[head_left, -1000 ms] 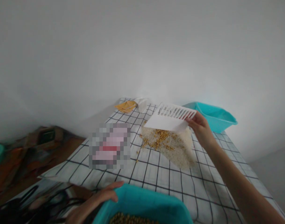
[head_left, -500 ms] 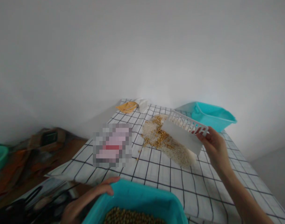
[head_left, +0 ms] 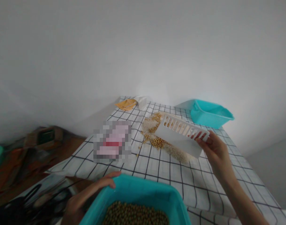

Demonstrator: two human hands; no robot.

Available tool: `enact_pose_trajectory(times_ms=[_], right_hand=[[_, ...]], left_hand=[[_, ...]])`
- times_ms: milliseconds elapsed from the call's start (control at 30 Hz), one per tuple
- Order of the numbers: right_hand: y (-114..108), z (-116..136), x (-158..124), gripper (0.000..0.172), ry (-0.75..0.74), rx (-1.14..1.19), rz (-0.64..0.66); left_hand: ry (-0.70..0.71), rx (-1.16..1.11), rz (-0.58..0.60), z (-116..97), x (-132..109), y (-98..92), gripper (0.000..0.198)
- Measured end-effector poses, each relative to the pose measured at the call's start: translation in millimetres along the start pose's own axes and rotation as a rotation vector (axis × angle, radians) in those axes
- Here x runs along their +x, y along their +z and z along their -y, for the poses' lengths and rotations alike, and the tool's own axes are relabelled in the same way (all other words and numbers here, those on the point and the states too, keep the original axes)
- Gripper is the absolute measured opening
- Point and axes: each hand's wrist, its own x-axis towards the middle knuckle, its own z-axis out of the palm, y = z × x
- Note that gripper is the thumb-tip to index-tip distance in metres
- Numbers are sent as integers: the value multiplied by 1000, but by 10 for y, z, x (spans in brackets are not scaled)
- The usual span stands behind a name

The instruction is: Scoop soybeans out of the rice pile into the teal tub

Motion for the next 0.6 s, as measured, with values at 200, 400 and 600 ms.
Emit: enact_pose_trajectory(times_ms=[200,400,600], right_hand=[[-11,2,-131,13,36,-58,14],[-20,51,-327,15,97,-6,29],[-66,31,-411,15,123,66,25]], left_hand=[[-51,-249,3,68,-35,8,31],[-29,-152,13,67,-38,-2,25],[35,-101,-2,-13,-27,20,24]])
